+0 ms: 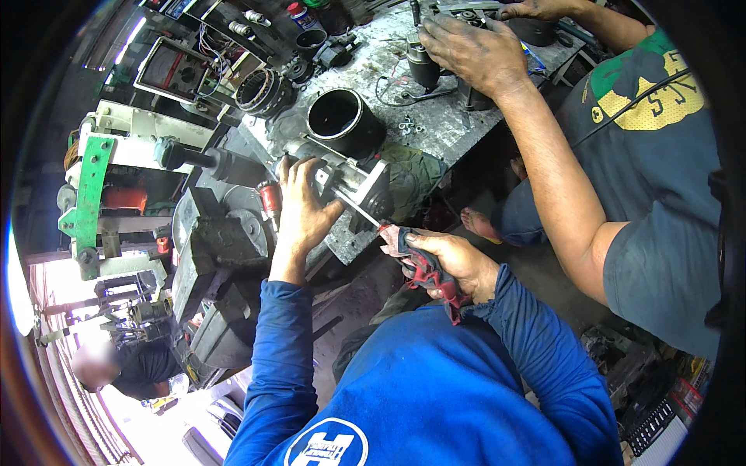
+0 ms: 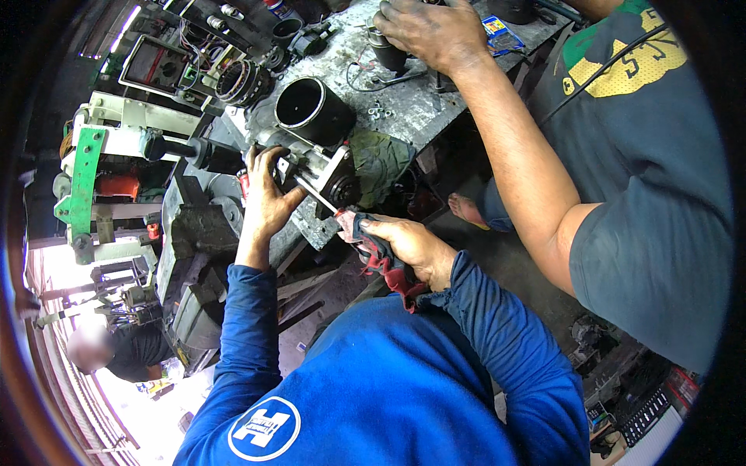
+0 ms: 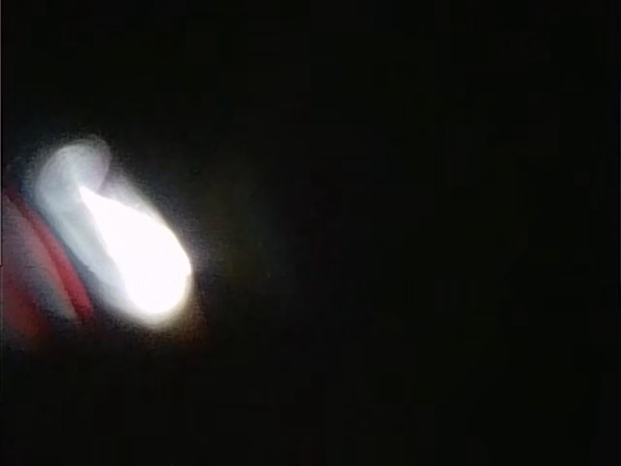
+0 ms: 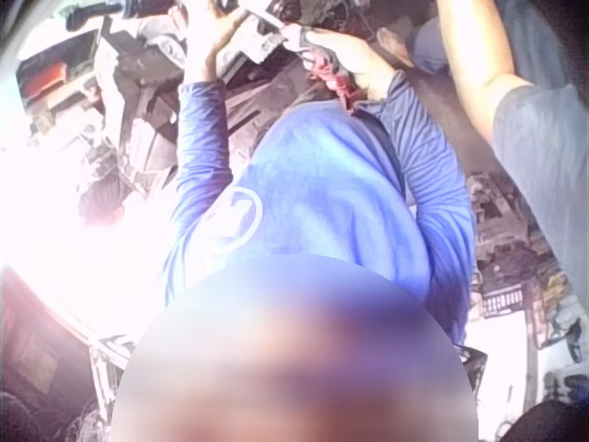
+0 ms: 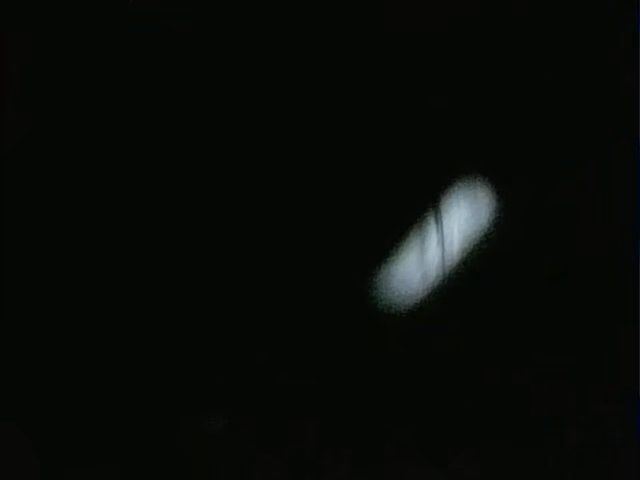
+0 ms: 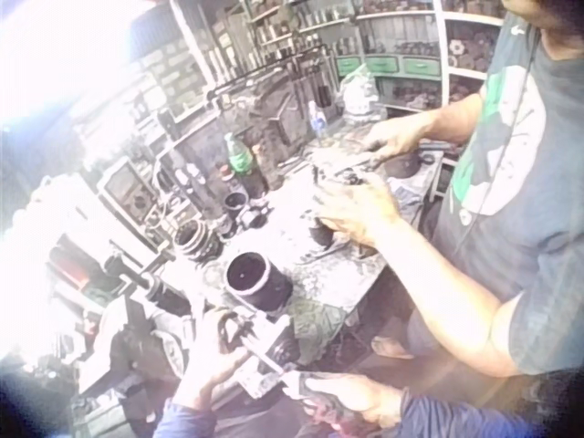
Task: The person uses a cordless drill and a screwdriver to disassemble a cylindrical mechanical component on a workbench. They remove screws, separate parts, and wipe the component with a cloth while another person works nearby.
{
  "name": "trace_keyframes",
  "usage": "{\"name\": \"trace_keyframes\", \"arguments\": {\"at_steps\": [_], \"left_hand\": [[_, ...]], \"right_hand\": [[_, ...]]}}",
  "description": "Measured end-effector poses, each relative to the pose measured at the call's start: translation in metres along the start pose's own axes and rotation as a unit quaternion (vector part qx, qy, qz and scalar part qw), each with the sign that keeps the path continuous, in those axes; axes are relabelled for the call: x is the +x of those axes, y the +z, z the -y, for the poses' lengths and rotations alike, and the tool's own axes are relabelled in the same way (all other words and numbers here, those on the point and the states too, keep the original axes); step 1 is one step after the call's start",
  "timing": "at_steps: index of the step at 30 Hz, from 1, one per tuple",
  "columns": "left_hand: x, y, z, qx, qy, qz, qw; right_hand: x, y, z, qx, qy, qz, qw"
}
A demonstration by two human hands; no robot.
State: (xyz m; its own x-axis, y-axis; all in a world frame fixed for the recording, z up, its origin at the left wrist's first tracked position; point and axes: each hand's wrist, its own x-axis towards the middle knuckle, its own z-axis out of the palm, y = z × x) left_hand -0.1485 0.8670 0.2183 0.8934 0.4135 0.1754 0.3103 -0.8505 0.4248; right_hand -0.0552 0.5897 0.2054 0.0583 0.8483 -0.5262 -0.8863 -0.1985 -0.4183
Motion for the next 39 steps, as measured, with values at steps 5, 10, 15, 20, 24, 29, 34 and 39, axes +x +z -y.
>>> {"name": "trace_keyframes", "arguments": {"at_steps": [5, 10, 15, 20, 24, 29, 34, 39], "left_hand": [[0.0, -0.002, 0.0, -0.003, 0.005, 0.009, 1.0], [0.003, -0.003, -0.003, 0.004, 0.009, 0.014, 1.0], [-0.008, -0.001, 0.009, -0.064, -0.013, -0.002, 0.998], [0.023, 0.003, 0.045, -0.234, -0.205, -0.242, 0.919], [0.053, 0.017, 0.056, -0.13, -0.257, -0.22, 0.932], [0.051, 0.023, 0.051, -0.272, -0.352, -0.145, 0.884], [0.053, 0.029, 0.058, -0.225, -0.343, -0.169, 0.896], [0.049, 0.039, 0.064, -0.252, -0.32, -0.18, 0.895]], "right_hand": [[0.008, -0.016, -0.002, 0.06, 0.073, 0.128, 0.987], [0.017, 0.006, -0.017, -0.29, -0.251, -0.085, 0.92], [0.014, 0.011, -0.015, -0.299, -0.248, -0.104, 0.916], [0.018, -0.005, -0.003, -0.067, -0.046, -0.008, 0.997], [0.023, 0.0, 0.003, -0.022, 0.031, 0.002, 0.999], [0.014, 0.005, 0.02, -0.08, 0.122, -0.003, 0.989], [0.017, 0.021, 0.008, -0.339, -0.11, -0.087, 0.93], [0.019, 0.025, 0.008, -0.465, -0.087, -0.161, 0.866]]}}
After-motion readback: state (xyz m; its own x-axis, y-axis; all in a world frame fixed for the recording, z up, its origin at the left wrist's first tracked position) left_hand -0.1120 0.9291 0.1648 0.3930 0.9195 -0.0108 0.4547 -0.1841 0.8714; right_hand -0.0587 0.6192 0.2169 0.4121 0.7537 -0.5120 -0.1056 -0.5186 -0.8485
